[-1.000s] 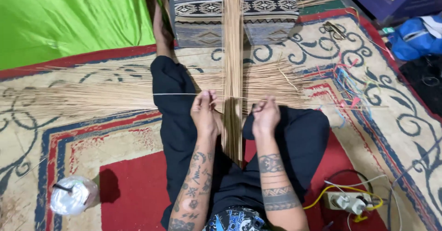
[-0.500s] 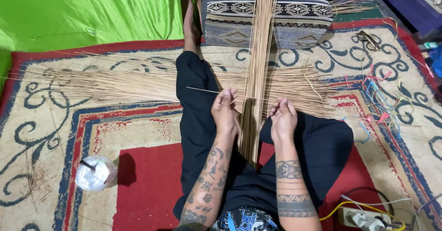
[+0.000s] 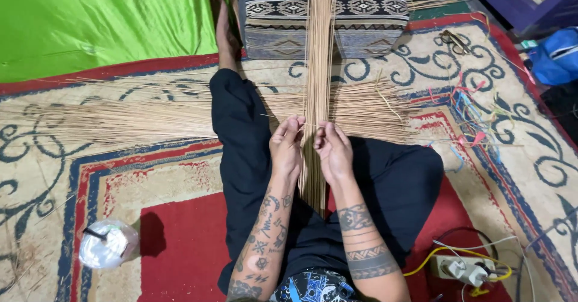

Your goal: The person weaves thin wooden sticks together on the floor to create a mat.

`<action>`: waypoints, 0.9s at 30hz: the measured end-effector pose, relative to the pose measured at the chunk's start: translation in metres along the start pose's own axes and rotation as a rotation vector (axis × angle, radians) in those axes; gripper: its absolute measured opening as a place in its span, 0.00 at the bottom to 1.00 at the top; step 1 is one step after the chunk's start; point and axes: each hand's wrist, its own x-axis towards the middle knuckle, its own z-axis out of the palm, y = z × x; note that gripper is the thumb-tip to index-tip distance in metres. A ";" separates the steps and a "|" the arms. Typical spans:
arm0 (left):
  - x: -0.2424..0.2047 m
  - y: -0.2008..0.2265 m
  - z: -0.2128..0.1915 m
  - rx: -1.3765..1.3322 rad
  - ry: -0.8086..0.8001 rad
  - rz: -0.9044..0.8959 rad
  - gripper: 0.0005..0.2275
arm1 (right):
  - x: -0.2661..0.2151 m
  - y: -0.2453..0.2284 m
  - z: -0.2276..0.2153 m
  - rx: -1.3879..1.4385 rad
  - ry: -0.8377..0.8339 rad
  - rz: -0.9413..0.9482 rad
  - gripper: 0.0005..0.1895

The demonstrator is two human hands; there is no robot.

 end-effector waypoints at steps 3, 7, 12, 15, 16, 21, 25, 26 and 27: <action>-0.001 0.001 -0.004 -0.048 -0.059 -0.023 0.12 | 0.003 0.005 -0.004 -0.008 -0.040 -0.013 0.15; -0.006 0.006 -0.002 -0.030 -0.074 -0.022 0.12 | 0.004 0.008 -0.009 -0.014 -0.060 -0.021 0.17; -0.017 0.019 0.015 0.010 -0.096 0.031 0.11 | 0.001 0.010 -0.007 -0.021 -0.058 -0.029 0.16; 0.016 0.000 -0.013 -0.145 0.052 0.097 0.05 | 0.000 0.001 -0.007 0.043 -0.019 -0.040 0.14; 0.014 0.007 -0.011 -0.144 0.049 0.097 0.05 | 0.002 0.001 -0.009 0.045 -0.018 -0.042 0.14; -0.021 0.038 0.022 -0.026 -0.162 0.067 0.16 | 0.008 0.008 -0.011 0.006 0.002 -0.108 0.14; -0.006 0.017 0.012 -0.001 -0.091 0.098 0.09 | 0.001 0.002 -0.005 0.037 0.013 -0.082 0.14; 0.000 0.019 0.008 -0.114 0.027 0.083 0.06 | 0.001 -0.001 -0.007 0.056 0.030 -0.082 0.13; 0.006 0.020 0.005 -0.226 0.143 0.064 0.04 | 0.002 -0.004 -0.009 0.076 0.051 -0.084 0.13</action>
